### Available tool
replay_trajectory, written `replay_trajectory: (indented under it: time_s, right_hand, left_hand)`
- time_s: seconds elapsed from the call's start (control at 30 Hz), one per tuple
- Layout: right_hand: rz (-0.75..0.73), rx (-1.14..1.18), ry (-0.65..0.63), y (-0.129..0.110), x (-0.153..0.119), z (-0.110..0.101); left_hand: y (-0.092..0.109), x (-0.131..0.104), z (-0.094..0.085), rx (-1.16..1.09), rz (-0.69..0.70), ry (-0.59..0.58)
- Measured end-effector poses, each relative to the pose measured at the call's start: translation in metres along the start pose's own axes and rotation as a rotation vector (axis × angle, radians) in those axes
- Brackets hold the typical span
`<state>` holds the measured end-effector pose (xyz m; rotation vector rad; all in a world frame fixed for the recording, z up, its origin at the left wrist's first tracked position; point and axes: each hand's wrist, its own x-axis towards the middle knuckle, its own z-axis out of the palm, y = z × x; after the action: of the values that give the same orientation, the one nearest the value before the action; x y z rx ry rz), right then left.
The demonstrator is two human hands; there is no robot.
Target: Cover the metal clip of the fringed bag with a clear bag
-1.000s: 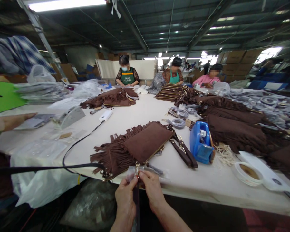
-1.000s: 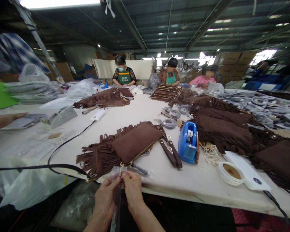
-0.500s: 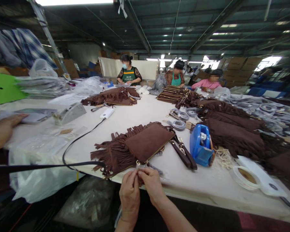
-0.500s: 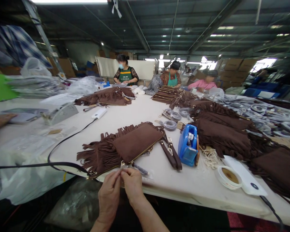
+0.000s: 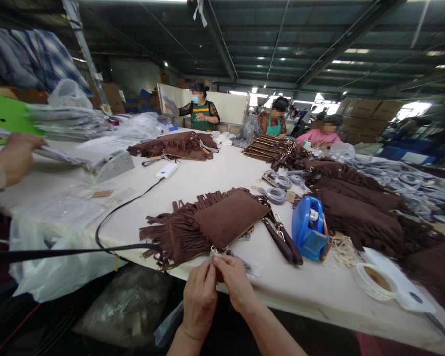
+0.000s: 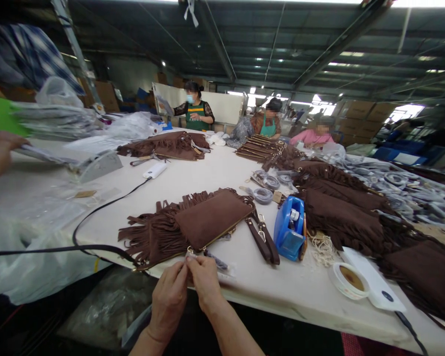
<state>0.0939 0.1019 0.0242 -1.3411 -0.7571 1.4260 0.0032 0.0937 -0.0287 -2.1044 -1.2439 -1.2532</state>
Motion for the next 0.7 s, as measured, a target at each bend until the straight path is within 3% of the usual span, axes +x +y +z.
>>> replay_trajectory:
  time_s: [0.07,0.1,0.27,0.33,0.4,0.5,0.7]
  right_hand:
    - [-0.001,-0.012,0.025,0.002,0.004,-0.001]
    - [0.002,-0.02,0.028,0.004,0.006,-0.003]
    - [0.027,-0.068,-0.012,0.004,0.012,-0.01]
    - [0.031,-0.081,-0.032,0.003,0.012,-0.011]
    - [0.031,-0.091,-0.06,0.0,0.011,-0.012]
    - [0.029,-0.105,-0.107,-0.003,0.011,-0.013]
    - [0.046,-0.142,-0.145,-0.004,0.012,-0.017]
  left_hand:
    - [0.002,-0.004,0.001,-0.089,-0.074,-0.012]
    - [0.002,-0.006,0.001,-0.179,-0.184,-0.042]
    - [-0.006,-0.002,-0.014,-0.967,-1.2,-0.376]
    - [-0.013,0.006,-0.022,-1.251,-1.406,-0.49]
    - [-0.017,0.013,-0.025,-1.438,-1.466,-0.578]
    - [-0.017,0.02,-0.018,-1.537,-1.47,-0.641]
    - [-0.009,0.023,-0.001,-1.375,-1.445,-0.653]
